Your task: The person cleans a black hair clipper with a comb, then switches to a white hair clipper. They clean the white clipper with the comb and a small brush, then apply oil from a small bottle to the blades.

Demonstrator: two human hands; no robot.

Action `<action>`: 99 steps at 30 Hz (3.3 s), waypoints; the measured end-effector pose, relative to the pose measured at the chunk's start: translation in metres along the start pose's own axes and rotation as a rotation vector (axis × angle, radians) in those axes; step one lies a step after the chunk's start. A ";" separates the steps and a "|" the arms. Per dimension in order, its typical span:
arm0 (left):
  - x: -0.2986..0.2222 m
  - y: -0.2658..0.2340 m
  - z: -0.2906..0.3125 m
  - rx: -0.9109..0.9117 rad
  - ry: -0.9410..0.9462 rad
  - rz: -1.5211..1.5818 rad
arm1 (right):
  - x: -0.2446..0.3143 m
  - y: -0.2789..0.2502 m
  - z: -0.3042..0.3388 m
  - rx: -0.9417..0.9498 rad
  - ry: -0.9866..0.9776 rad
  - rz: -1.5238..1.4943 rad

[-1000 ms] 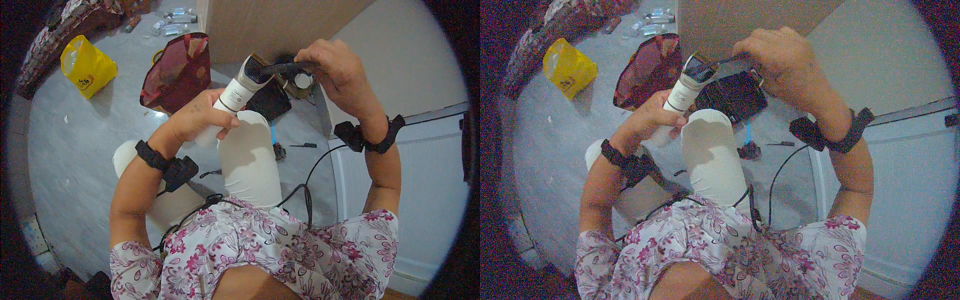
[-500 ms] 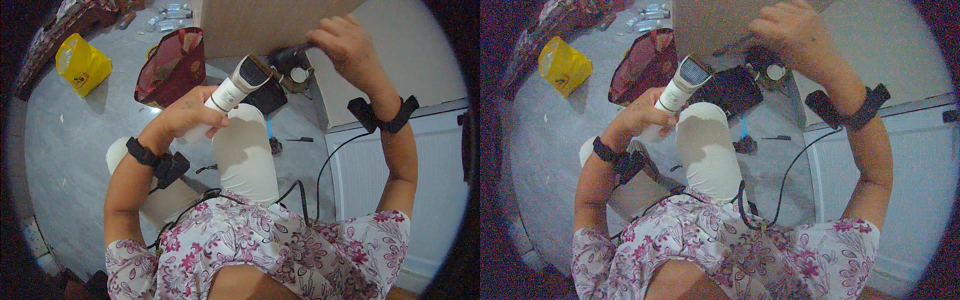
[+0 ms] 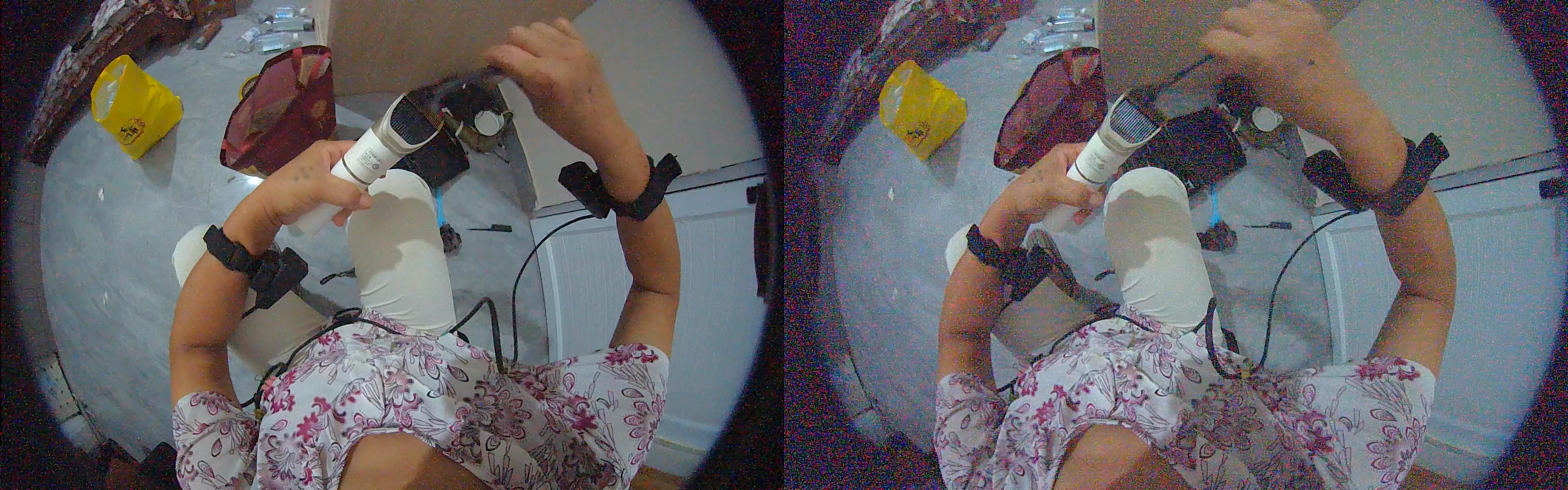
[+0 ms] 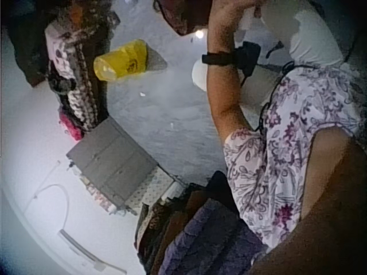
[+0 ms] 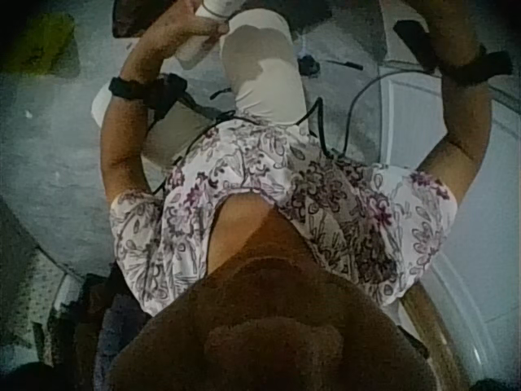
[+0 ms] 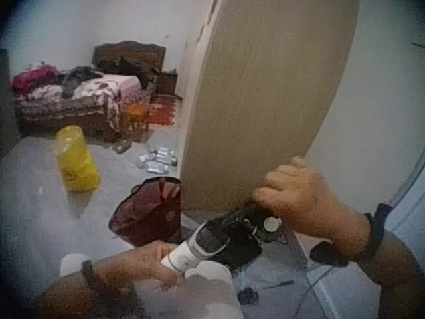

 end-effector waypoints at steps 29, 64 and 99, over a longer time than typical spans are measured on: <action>-0.008 -0.001 0.002 -0.007 0.016 -0.053 | 0.005 0.001 -0.008 0.038 0.041 -0.063; -0.007 -0.011 0.006 -0.051 0.026 -0.056 | -0.009 -0.007 -0.001 0.042 0.184 0.043; -0.012 -0.014 0.010 -0.040 0.042 -0.057 | 0.015 -0.006 0.001 0.077 0.080 -0.124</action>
Point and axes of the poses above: each hand's wrist, its own z-axis away from the middle knuckle, its own y-axis out of the palm, x = y × z, the point moved 7 cm from there along -z, towards the middle knuckle, and after that the axes turned 1 degree about -x, right-handed, at the moved point
